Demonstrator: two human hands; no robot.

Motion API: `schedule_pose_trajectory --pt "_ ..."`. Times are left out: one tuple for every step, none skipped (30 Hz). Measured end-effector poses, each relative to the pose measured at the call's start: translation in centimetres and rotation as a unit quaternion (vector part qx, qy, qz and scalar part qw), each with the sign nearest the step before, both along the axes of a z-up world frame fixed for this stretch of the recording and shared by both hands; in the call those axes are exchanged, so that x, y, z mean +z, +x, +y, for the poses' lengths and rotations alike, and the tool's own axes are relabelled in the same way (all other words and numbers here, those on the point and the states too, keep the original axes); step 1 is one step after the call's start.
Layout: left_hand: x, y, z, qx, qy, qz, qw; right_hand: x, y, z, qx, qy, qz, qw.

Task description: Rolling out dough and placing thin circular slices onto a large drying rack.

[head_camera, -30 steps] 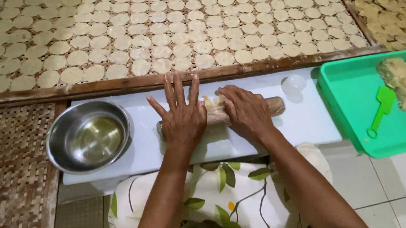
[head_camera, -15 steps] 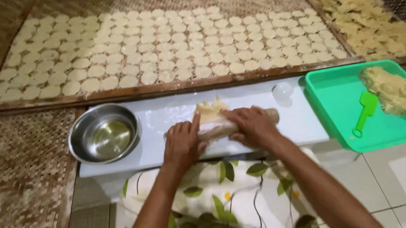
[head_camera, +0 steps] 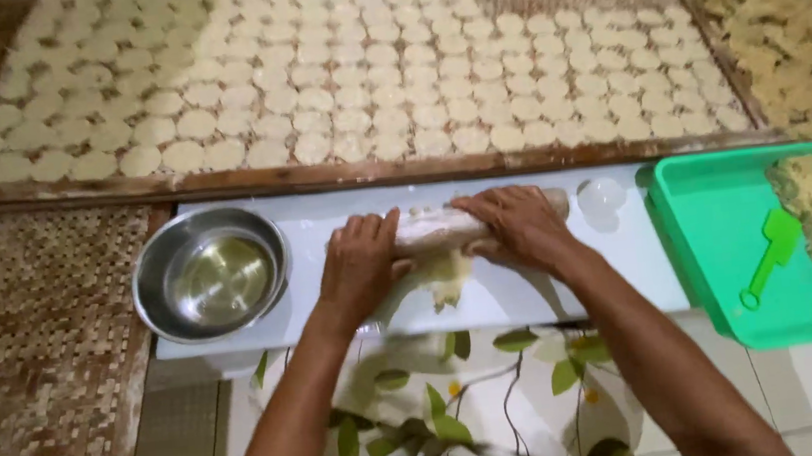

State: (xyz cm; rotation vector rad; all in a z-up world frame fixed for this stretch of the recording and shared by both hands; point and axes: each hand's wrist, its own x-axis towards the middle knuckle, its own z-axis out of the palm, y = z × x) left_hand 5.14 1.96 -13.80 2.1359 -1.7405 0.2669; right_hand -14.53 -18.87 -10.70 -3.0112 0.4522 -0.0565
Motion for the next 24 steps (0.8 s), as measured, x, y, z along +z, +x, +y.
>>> schedule_pose_trajectory --pt "0.7 -0.3 0.2 -0.002 0.001 0.002 1.0 0.0 -0.2 -0.1 -0.002 0.001 0.002 1.0" --pt "1.6 -0.6 0.4 -0.001 -0.036 0.001 0.999 0.1 -0.5 -0.1 0.017 0.018 -0.031 0.999" --pt "2.8 -0.4 -0.2 0.0 -0.08 -0.007 0.997 0.6 -0.2 -0.9 0.038 0.027 -0.072 0.996" --pt "3.4 0.8 -1.9 -0.001 -0.087 -0.012 0.996 1.8 1.0 -1.9 0.038 0.02 -0.077 0.996" --pt "3.3 1.1 -2.6 0.035 -0.147 -0.084 0.985 2.1 1.4 -1.9 0.053 -0.07 -0.125 0.988" --pt "3.1 1.5 -3.2 0.071 -0.206 -0.156 0.963 2.3 1.9 -1.8 0.067 -0.158 -0.173 0.97" --pt "2.6 1.6 -3.5 0.071 -0.204 -0.154 0.964 1.3 2.2 -2.1 0.067 -0.156 -0.17 0.971" --pt "2.2 1.7 -3.9 0.076 -0.192 -0.147 0.967 0.3 2.6 -2.3 0.055 -0.127 -0.161 0.977" --pt "2.0 2.1 -4.5 0.081 -0.184 -0.144 0.969 -0.5 3.2 -2.9 0.044 -0.101 -0.155 0.982" --pt "2.2 2.6 -5.1 0.081 -0.185 -0.144 0.969 -0.3 3.5 -3.4 0.045 -0.102 -0.156 0.982" --pt "2.1 2.7 -5.1 0.085 -0.166 -0.136 0.973 -0.6 3.5 -3.5 0.026 -0.1 -0.148 0.983" --pt "1.9 2.8 -5.1 0.088 -0.147 -0.127 0.977 -0.9 3.5 -3.5 0.008 -0.098 -0.141 0.985" --pt "2.4 2.9 -5.1 0.088 -0.144 -0.123 0.978 -1.1 3.8 -3.8 0.008 -0.095 -0.137 0.986" --pt "2.9 3.0 -5.1 0.086 -0.086 -0.063 0.991 -1.4 4.2 -4.1 -0.012 -0.084 -0.135 0.987" --pt "3.5 3.1 -5.3 0.083 -0.031 -0.003 0.996 -1.5 4.6 -4.5 -0.033 -0.076 -0.135 0.987" --pt "3.5 3.2 -5.5 0.083 -0.03 -0.001 0.996 -1.4 4.6 -4.5 -0.033 -0.075 -0.132 0.988" --pt "3.5 3.3 -5.6 0.087 -0.014 0.01 0.996 -1.3 4.8 -4.5 -0.033 -0.079 -0.128 0.988" --pt "3.5 3.4 -5.6 0.091 0.002 0.021 0.996 -1.2 5.0 -4.5 -0.033 -0.082 -0.123 0.988" --pt "3.1 3.5 -5.7 0.091 0.005 0.024 0.996 -1.1 4.9 -4.5 -0.032 -0.08 -0.12 0.989" --pt "2.8 3.4 -5.8 0.094 0.011 0.023 0.995 -1.0 4.9 -4.4 -0.032 -0.076 -0.116 0.99" --pt "2.5 3.4 -5.8 0.096 0.019 0.021 0.995 -0.9 4.8 -4.3 -0.033 -0.071 -0.113 0.991" --pt "2.0 3.1 -5.5 0.096 0.023 0.024 0.995 -1.1 4.6 -4.0 -0.034 -0.067 -0.109 0.991" --pt "1.6 2.9 -5.5 0.102 0.007 0.004 0.995 -1.2 4.4 -3.8 -0.033 -0.069 -0.104 0.992" --pt "1.2 2.6 -5.4 0.109 -0.009 -0.015 0.994 -1.2 4.0 -3.6 -0.033 -0.07 -0.099 0.992"
